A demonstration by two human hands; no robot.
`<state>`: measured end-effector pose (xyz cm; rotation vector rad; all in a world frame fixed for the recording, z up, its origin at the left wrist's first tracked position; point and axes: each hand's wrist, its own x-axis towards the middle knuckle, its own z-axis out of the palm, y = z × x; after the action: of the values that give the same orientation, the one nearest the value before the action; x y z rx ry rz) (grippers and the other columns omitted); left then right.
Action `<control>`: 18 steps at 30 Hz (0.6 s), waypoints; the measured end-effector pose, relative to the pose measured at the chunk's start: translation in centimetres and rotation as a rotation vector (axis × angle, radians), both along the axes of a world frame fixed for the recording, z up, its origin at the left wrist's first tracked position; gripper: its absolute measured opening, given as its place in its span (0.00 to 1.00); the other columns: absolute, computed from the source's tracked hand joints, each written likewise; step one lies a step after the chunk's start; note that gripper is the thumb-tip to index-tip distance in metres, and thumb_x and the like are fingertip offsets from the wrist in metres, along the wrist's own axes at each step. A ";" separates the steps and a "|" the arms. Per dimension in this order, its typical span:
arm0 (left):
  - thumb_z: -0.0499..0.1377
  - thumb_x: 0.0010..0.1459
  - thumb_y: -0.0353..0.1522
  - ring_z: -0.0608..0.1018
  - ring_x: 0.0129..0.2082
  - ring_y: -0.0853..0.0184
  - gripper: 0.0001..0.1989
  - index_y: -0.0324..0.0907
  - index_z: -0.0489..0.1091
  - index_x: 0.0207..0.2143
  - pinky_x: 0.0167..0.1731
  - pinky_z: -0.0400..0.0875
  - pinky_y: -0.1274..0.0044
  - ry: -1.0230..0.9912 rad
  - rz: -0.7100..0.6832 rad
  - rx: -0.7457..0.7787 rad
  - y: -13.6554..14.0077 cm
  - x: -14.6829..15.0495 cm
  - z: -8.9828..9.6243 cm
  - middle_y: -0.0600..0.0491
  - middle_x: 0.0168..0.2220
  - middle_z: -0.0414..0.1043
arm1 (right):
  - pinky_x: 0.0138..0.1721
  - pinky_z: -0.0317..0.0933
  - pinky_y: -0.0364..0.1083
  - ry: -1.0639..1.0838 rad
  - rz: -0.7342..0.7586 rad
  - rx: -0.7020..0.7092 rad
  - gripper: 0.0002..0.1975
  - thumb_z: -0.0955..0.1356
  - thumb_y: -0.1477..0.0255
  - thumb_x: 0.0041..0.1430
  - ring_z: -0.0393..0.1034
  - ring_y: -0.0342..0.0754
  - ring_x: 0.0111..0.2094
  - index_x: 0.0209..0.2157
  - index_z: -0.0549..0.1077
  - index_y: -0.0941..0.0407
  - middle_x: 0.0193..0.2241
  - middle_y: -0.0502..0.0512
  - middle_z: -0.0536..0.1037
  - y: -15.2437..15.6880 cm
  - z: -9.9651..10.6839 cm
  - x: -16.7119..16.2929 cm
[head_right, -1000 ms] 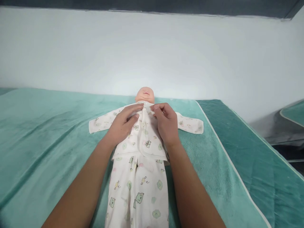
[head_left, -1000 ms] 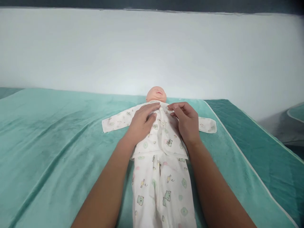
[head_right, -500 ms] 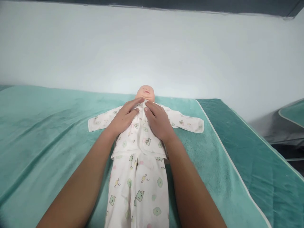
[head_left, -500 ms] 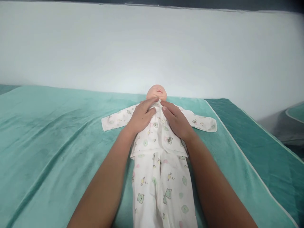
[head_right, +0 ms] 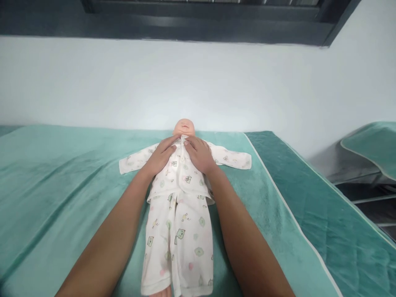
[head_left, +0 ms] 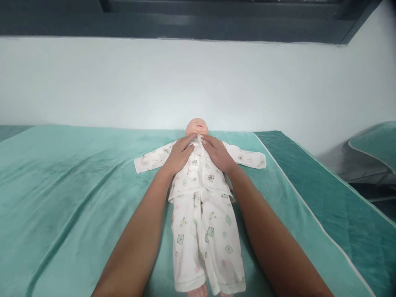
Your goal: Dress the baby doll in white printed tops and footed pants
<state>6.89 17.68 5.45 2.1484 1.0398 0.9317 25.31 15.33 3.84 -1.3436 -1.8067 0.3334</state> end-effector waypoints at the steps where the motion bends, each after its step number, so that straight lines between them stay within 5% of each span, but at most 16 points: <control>1: 0.47 0.63 0.36 0.61 0.65 0.62 0.26 0.46 0.62 0.62 0.66 0.52 0.67 0.003 -0.002 0.008 0.0 0.0 0.0 0.54 0.65 0.61 | 0.62 0.52 0.60 0.010 -0.006 -0.006 0.24 0.55 0.53 0.67 0.63 0.55 0.59 0.55 0.71 0.47 0.56 0.53 0.73 0.0 0.0 0.0; 18: 0.48 0.65 0.37 0.65 0.62 0.63 0.22 0.47 0.66 0.58 0.63 0.56 0.67 0.024 0.007 0.066 0.5 0.4 0.3 0.53 0.62 0.65 | 0.65 0.48 0.57 0.088 0.104 -0.097 0.23 0.59 0.53 0.66 0.59 0.52 0.62 0.55 0.72 0.45 0.58 0.50 0.71 1.1 0.4 0.9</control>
<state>7.30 18.14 5.78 2.2164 1.0426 0.9586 26.16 16.39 4.26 -1.2828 -1.8106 0.5344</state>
